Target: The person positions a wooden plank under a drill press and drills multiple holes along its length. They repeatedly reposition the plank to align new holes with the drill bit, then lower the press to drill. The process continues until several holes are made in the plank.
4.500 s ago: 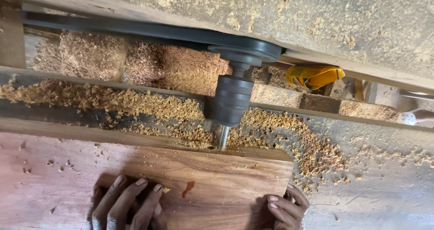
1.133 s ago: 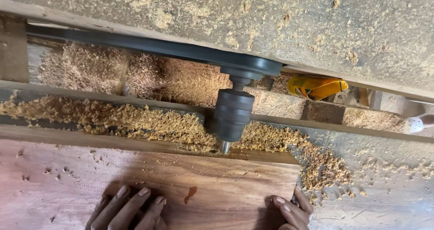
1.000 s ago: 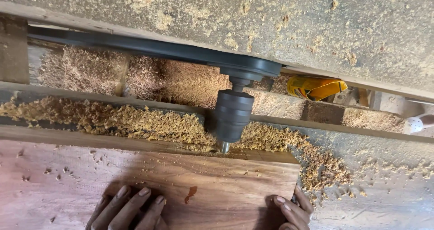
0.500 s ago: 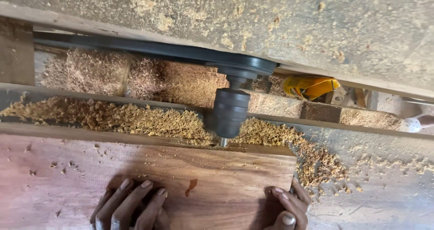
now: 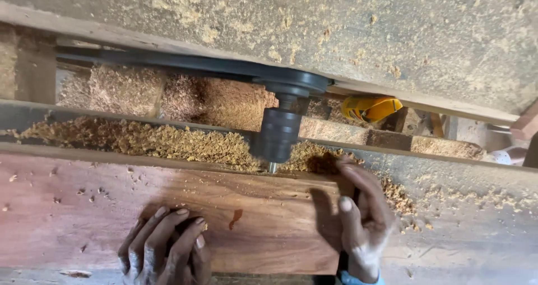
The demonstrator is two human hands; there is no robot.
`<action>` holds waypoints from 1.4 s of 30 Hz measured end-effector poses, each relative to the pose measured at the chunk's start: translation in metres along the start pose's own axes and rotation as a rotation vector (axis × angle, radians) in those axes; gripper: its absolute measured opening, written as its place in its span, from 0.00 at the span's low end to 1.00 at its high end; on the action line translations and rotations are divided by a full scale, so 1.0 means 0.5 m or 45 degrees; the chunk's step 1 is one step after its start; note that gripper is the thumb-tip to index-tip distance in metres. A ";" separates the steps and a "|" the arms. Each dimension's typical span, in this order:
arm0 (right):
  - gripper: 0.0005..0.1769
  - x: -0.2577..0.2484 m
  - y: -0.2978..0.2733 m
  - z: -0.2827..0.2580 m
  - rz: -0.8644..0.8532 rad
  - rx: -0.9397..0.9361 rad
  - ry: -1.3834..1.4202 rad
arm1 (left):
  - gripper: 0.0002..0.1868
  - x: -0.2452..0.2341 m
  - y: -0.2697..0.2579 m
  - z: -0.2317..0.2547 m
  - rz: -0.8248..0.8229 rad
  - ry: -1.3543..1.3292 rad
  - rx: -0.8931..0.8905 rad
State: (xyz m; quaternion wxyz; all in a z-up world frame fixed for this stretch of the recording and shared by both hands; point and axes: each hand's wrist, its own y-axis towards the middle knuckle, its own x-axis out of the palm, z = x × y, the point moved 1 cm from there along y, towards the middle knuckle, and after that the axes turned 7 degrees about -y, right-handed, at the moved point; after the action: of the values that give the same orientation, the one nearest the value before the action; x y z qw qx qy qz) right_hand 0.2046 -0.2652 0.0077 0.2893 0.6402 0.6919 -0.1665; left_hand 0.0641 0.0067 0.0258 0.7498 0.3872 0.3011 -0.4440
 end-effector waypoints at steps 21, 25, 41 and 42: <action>0.07 0.024 -0.026 -0.098 -0.149 -0.136 -0.012 | 0.10 -0.020 -0.044 -0.022 0.058 -0.027 0.145; 0.07 0.022 -0.055 -0.094 -0.143 -0.055 -0.110 | 0.08 -0.022 -0.106 -0.055 -0.038 0.097 0.176; 0.31 0.006 -0.176 -0.045 -0.076 0.016 0.011 | 0.06 -0.026 -0.078 -0.018 -0.002 0.065 0.039; 0.33 0.012 -0.197 -0.038 0.044 0.017 0.093 | 0.07 -0.027 -0.070 -0.013 -0.019 0.063 -0.003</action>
State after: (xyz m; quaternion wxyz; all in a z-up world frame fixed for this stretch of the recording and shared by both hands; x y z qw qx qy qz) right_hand 0.1040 -0.2611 0.0051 0.2625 0.6597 0.6896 -0.1426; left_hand 0.0264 0.0071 0.0222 0.7393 0.3951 0.3230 -0.4394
